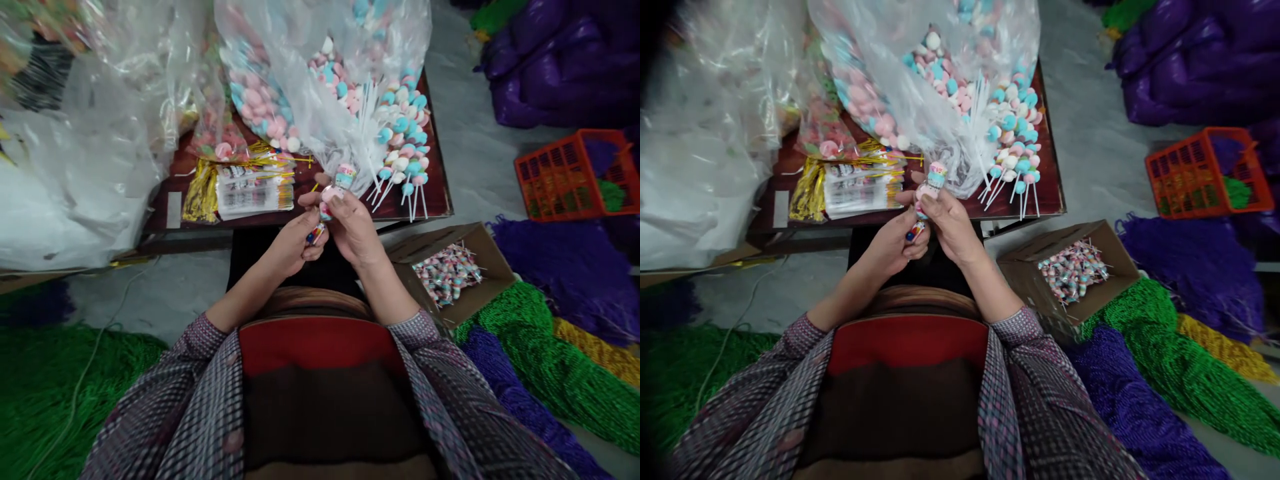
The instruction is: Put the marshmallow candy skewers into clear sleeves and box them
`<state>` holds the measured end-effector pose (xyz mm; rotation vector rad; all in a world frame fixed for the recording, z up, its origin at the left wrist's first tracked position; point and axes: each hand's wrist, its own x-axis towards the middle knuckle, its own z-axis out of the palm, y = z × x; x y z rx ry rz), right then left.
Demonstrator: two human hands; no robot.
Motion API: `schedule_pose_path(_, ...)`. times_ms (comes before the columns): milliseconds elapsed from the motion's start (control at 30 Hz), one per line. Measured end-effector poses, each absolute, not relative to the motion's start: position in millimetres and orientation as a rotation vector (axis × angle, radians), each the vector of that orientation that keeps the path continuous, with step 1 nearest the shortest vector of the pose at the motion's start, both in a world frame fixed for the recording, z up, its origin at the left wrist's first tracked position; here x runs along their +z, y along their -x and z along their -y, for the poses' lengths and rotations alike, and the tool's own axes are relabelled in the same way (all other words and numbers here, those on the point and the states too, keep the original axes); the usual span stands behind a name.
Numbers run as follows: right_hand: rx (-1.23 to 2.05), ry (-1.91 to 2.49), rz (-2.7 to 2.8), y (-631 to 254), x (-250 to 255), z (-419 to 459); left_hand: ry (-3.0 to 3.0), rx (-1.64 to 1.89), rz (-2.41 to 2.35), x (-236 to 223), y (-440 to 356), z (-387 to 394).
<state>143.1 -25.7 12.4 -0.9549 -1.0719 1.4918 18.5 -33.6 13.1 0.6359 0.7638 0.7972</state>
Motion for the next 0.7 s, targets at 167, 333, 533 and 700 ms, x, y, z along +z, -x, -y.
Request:
schedule_pose_path(167,1.405,1.011,0.926,-143,5,31,-0.838,0.866,-0.876,3,-31,40)
schedule_pose_path(333,1.376,1.104,0.802,-146,2,49,-0.968,0.764,-0.924,-10,-36,48)
schedule_pose_path(533,0.934,1.301,0.409,-232,2,82,-1.088,0.784,-0.921,-12,-31,39)
schedule_pose_path(700,0.638,1.489,0.138,-376,-39,113,-1.006,0.85,-0.952,-7,-29,31)
